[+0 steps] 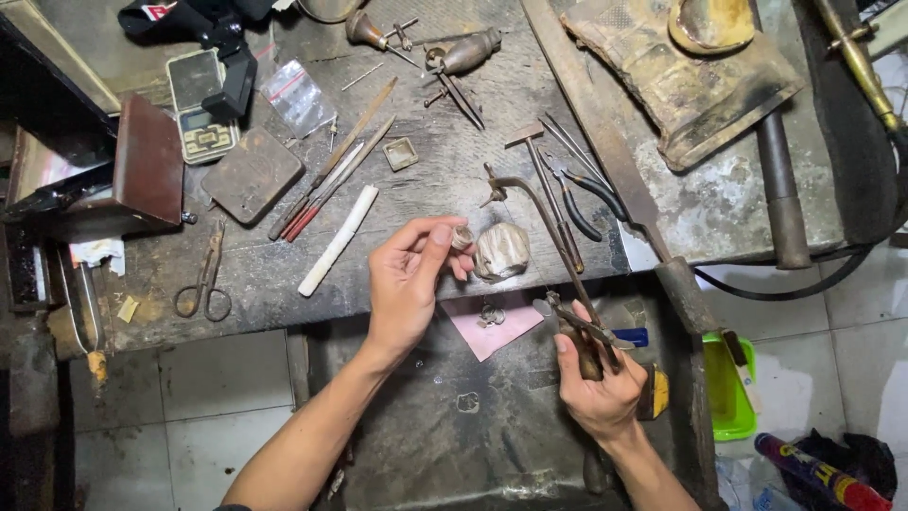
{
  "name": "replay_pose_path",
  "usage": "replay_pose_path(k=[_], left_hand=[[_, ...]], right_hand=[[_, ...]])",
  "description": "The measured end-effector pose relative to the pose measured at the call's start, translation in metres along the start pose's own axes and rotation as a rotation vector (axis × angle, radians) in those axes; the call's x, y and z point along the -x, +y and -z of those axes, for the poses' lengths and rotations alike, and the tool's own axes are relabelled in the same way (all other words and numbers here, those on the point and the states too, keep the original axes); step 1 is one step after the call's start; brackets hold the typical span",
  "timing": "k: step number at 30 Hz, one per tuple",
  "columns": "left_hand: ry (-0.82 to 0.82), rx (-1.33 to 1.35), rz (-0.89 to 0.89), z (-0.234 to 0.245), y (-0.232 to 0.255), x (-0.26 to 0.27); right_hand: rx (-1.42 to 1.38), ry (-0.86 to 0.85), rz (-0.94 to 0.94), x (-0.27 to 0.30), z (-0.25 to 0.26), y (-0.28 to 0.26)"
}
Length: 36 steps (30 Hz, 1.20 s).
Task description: Using a jeweler's saw to cut a small metal component held in a wooden hand vise on a workbench.
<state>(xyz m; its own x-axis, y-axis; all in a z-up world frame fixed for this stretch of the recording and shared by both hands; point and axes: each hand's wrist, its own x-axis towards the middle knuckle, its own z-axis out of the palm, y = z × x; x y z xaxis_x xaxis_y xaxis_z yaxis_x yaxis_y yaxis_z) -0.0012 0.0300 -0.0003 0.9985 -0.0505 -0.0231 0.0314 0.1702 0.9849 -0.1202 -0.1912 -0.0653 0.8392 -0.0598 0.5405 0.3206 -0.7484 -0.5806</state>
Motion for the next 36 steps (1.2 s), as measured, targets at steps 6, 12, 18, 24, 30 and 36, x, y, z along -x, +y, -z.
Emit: replay_pose_path(k=[6, 12, 18, 24, 30, 36], left_hand=[[0.012, -0.005, -0.061, 0.000, -0.006, 0.002], [0.001, -0.070, -0.145, -0.004, -0.008, 0.005], [0.039, 0.006, -0.100, -0.010, -0.005, 0.009], [0.027, -0.002, -0.128, -0.011, -0.005, 0.008], [0.038, -0.007, -0.123, -0.013, -0.001, 0.010], [0.040, -0.004, -0.133, -0.013, 0.002, 0.010]], right_hand=[[-0.002, -0.001, -0.007, -0.001, 0.000, -0.001], [-0.049, -0.002, -0.024, -0.002, 0.002, -0.002], [-0.080, 0.022, -0.002, -0.002, 0.001, 0.002], [-0.056, 0.003, 0.009, -0.003, 0.003, 0.001], [-0.052, -0.010, -0.015, -0.002, 0.003, 0.002], [-0.071, 0.009, -0.020, -0.003, 0.004, 0.000]])
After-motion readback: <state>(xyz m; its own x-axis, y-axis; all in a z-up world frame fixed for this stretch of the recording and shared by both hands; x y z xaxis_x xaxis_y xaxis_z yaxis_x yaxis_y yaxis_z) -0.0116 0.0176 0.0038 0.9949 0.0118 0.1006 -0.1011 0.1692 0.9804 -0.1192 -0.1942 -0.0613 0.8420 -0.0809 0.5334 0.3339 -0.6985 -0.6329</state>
